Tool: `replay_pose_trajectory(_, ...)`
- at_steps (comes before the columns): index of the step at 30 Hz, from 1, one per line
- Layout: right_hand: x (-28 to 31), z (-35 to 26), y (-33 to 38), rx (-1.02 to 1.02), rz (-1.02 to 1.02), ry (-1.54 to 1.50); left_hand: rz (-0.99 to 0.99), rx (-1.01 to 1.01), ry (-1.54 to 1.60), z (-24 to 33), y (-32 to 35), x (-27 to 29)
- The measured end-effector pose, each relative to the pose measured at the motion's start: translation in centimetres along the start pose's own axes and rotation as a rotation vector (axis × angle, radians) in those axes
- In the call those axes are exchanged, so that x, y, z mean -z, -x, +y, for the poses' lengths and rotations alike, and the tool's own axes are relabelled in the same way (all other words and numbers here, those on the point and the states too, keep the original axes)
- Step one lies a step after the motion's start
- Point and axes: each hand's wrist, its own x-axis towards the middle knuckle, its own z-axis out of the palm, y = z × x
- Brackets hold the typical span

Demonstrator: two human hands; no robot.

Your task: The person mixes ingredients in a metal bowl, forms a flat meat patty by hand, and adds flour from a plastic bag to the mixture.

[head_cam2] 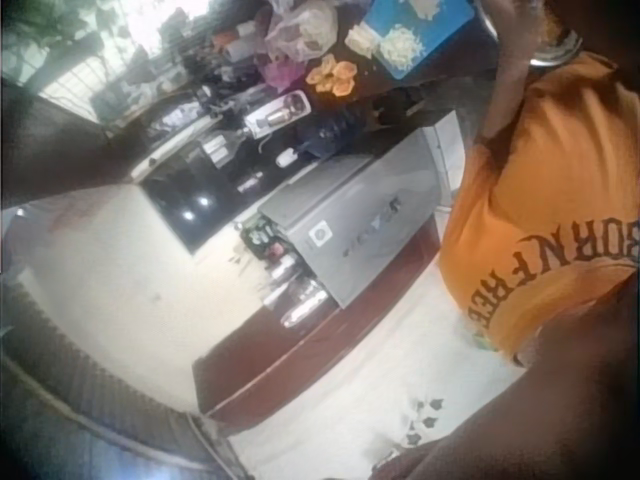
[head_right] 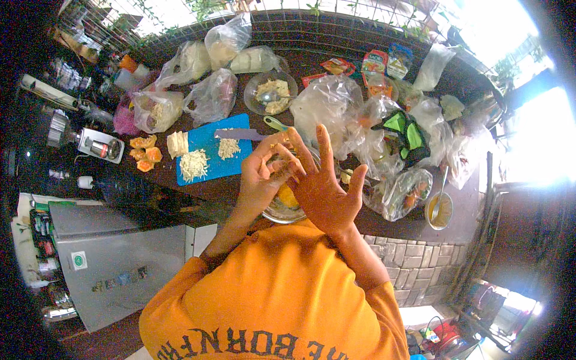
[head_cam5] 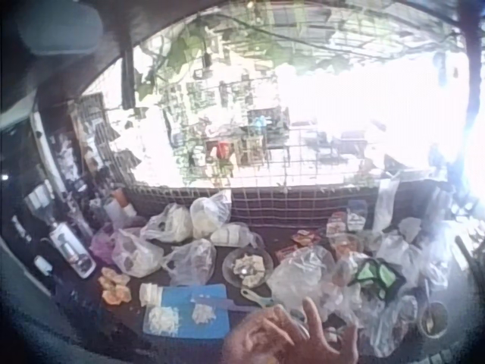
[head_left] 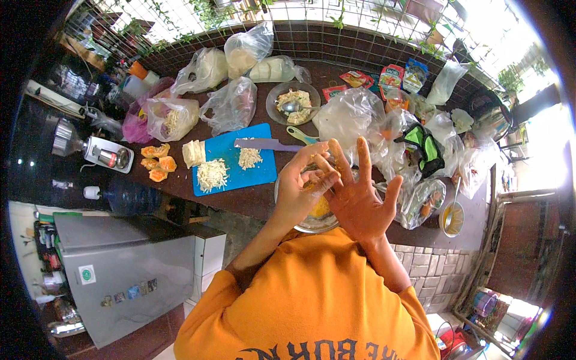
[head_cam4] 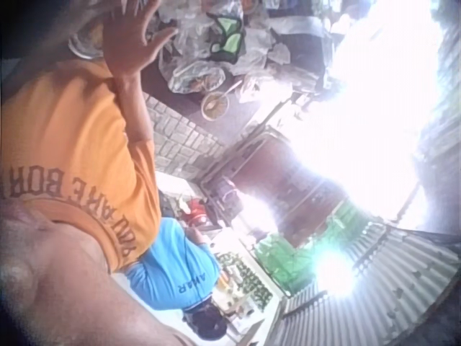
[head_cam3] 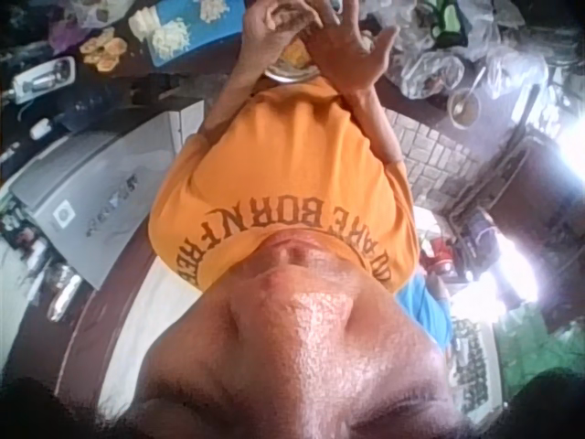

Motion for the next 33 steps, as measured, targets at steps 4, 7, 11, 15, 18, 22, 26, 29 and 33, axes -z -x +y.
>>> replay_pose_trajectory(4,0.4,0.5,0.3,-0.012,0.004,0.388,0.101,-0.167,-0.37,-0.6,0.3,1.1)
replay_pose_trajectory(7,1.4,0.9,0.6,-0.01,-0.037,0.766,0.044,-0.175,-0.328,-0.7,0.9,0.8)
replay_pose_trajectory(11,1.8,0.8,0.3,0.08,-0.157,1.425,-0.053,0.081,-0.013,1.4,2.2,0.1)
replay_pose_trajectory(15,1.9,0.2,-0.7,0.283,-0.3,1.929,-0.11,0.111,0.169,1.7,3.6,0.1)
replay_pose_trajectory(18,1.9,0.6,-1.6,0.332,-0.296,1.971,-0.157,0.091,0.098,2.2,4.5,-0.1)
replay_pose_trajectory(22,1.5,3.2,-2.2,0.322,-0.317,1.711,-0.149,-0.139,-0.13,2.1,4.0,-0.8)
replay_pose_trajectory(26,0.8,4.3,-1.6,0.076,-0.386,1.434,0.029,-0.487,-0.243,1.2,0.9,-0.3)
replay_pose_trajectory(29,-0.3,3.7,-2.7,0.115,-0.315,1.293,0.109,-0.279,-0.163,1.4,2.7,-3.0)
replay_pose_trajectory(33,0.5,3.6,-2.1,0.197,-0.246,1.314,-0.047,-0.032,-0.013,2.3,4.2,-2.3)
